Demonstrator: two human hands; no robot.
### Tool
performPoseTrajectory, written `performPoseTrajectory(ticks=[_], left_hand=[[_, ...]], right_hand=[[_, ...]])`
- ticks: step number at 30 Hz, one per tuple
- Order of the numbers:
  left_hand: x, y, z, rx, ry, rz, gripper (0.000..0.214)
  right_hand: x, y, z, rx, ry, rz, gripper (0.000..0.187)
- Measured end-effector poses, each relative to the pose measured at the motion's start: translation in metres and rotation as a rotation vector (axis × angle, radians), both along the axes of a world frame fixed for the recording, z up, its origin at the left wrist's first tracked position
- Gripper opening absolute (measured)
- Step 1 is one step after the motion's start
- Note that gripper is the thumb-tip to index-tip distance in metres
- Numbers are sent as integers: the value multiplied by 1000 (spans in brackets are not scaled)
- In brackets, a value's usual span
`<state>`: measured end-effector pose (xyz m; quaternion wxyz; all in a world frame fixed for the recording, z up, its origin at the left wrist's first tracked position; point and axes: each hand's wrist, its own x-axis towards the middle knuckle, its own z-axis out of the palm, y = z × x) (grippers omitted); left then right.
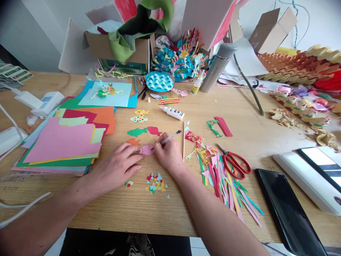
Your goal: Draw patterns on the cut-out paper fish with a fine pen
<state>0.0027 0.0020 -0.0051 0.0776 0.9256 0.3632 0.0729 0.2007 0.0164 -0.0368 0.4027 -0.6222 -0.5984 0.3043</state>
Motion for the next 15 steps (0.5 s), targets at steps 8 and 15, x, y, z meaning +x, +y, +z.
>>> performPoseTrajectory(ticks=[8, 15], left_hand=[[-1, 0, -1, 12, -14, -5, 23], [0, 1, 0, -3, -3, -1, 24]], right_hand=[[0, -1, -1, 12, 18, -5, 15], [-1, -1, 1, 3, 20, -1, 15]])
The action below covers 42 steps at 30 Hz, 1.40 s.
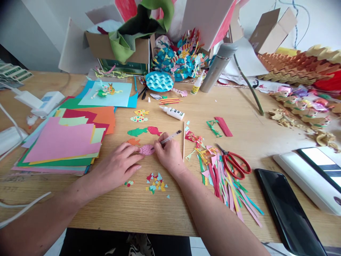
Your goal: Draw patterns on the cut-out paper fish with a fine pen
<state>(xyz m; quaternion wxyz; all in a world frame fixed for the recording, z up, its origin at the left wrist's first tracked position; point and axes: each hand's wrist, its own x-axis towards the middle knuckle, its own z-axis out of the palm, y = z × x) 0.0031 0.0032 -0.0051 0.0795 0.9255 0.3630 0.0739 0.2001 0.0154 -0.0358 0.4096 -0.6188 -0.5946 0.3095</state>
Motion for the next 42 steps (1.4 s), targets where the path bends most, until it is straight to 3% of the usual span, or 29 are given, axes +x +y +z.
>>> performPoseTrajectory(ticks=[42], left_hand=[[-1, -1, 1, 7, -1, -5, 23]], right_hand=[[2, -1, 0, -4, -43, -6, 15]])
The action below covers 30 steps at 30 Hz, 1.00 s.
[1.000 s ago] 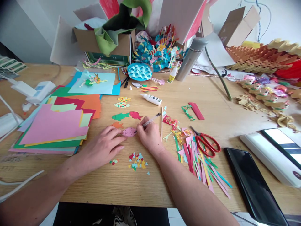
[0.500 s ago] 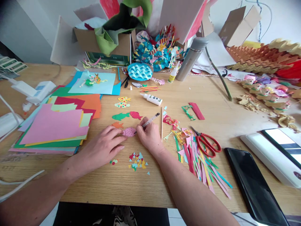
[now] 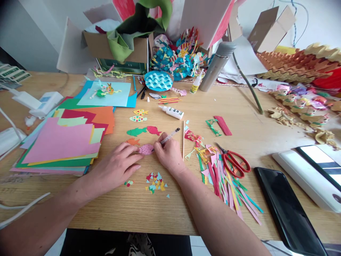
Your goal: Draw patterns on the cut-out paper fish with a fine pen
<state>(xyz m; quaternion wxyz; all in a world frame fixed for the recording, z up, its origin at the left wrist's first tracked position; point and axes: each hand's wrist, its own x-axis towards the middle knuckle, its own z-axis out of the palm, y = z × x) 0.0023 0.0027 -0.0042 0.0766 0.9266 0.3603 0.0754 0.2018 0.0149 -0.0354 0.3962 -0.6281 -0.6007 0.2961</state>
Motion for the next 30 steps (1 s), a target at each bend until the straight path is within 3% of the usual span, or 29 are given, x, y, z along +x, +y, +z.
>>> performPoseTrajectory(ticks=[30], left_hand=[[0, -1, 1, -39, 7, 13, 23]], right_hand=[[0, 0, 0, 6, -9, 7, 15]])
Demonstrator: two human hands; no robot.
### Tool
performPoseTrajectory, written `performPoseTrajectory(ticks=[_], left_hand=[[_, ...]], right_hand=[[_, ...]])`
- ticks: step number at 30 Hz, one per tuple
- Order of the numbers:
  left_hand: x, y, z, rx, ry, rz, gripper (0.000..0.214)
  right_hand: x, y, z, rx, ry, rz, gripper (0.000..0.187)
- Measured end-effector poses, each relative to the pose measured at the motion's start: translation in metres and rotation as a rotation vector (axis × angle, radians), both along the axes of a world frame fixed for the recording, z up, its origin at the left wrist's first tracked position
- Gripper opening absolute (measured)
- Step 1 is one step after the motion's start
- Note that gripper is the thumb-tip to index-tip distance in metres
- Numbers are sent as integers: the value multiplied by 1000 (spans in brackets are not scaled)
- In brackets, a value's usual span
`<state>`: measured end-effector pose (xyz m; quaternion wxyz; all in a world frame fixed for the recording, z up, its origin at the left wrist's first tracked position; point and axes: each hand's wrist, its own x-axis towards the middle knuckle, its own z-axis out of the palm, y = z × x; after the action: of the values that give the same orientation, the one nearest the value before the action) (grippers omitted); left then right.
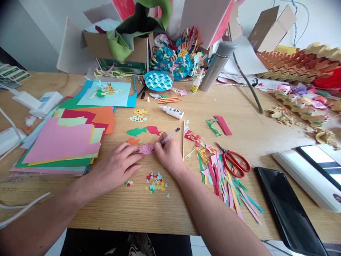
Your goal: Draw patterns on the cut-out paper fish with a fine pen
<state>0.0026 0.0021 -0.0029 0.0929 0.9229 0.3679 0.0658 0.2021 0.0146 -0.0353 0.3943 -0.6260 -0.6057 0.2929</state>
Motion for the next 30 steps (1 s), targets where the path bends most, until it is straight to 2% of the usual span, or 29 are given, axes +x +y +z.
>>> performPoseTrajectory(ticks=[7, 12, 30], left_hand=[[0, 0, 0, 3, 4, -1, 24], [0, 0, -2, 28, -9, -8, 24], [-1, 0, -2, 32, -20, -12, 23]], right_hand=[[0, 0, -1, 9, 32, 0, 16], [1, 1, -3, 40, 113, -63, 15], [0, 3, -4, -3, 68, -27, 18]])
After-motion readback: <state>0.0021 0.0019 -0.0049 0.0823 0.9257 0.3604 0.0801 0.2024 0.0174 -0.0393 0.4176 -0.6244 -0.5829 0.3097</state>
